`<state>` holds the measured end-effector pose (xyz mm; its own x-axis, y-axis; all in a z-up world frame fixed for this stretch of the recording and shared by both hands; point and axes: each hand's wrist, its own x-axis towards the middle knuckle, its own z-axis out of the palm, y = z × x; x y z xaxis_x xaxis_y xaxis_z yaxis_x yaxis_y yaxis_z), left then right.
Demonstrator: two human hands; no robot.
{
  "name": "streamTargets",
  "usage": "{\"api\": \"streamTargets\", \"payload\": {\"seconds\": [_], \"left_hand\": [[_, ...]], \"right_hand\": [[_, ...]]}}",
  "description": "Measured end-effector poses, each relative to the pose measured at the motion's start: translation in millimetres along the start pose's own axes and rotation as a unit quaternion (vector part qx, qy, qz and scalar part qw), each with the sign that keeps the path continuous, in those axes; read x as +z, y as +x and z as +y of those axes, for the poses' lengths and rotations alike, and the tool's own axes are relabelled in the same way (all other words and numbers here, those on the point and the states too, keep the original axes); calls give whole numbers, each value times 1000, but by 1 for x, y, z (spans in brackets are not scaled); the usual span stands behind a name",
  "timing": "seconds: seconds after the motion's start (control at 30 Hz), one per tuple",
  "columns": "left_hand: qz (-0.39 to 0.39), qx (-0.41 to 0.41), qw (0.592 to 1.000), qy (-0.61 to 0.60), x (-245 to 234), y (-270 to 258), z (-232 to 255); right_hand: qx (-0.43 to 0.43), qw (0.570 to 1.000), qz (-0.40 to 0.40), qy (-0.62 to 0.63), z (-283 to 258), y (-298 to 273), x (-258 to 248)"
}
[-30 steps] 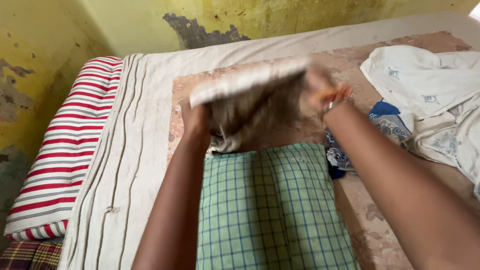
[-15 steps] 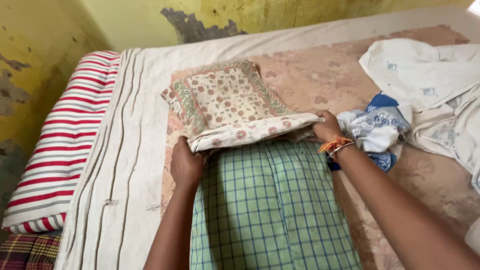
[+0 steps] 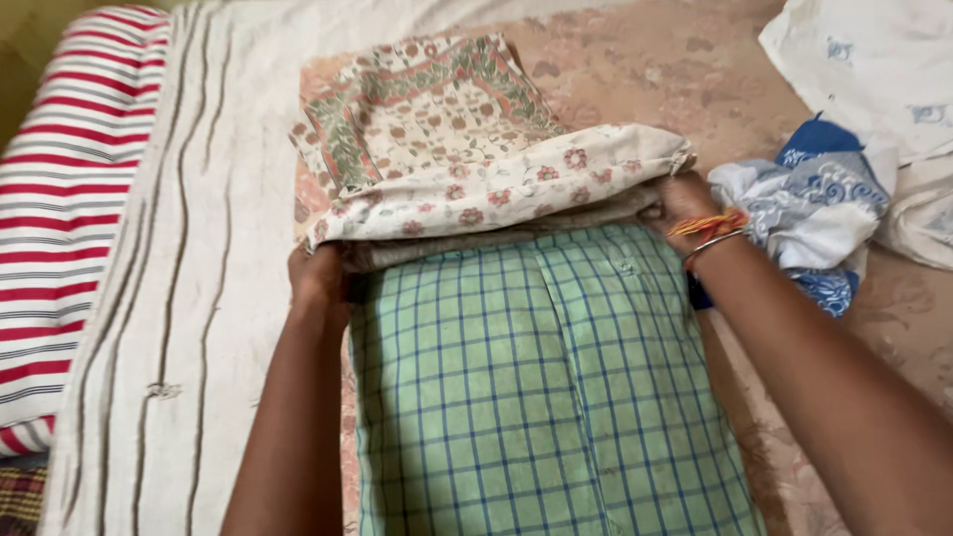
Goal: The person sits on a bed and folds a floral-patterned pillowcase around a green checkered pillow. They smooth the fabric, tuck the edges, and adjust the pillowcase to fit neatly.
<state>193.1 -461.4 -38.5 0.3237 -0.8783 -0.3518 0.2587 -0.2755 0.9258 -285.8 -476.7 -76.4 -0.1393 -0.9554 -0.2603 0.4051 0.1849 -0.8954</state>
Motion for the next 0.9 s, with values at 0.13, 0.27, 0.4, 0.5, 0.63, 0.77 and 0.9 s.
{"api": "streamTargets", "payload": {"seconds": [0.13, 0.27, 0.4, 0.5, 0.63, 0.77, 0.9], "left_hand": [[-36, -23, 999, 17, -1, -4, -1], [-138, -16, 989, -54, -2, -2, -4], [-138, -18, 988, -73, -13, 10, -26], [-117, 86, 989, 27, -17, 26, -44], [-84, 303, 940, 133, -24, 23, -61], [52, 268, 925, 264, -28, -6, -66], [49, 327, 921, 207, -35, -30, -69]], "right_hand": [[43, 997, -37, 55, -5, -3, -24], [-24, 986, -117, 120, 9, 8, -37], [-139, 988, -70, -11, 34, 30, -51], [-112, 978, 8, -178, 51, 44, -76], [-24, 958, 5, -286, 79, 43, -114], [-65, 955, -13, -288, 96, 27, -138], [-153, 948, -8, -279, 113, 3, -145]]}}
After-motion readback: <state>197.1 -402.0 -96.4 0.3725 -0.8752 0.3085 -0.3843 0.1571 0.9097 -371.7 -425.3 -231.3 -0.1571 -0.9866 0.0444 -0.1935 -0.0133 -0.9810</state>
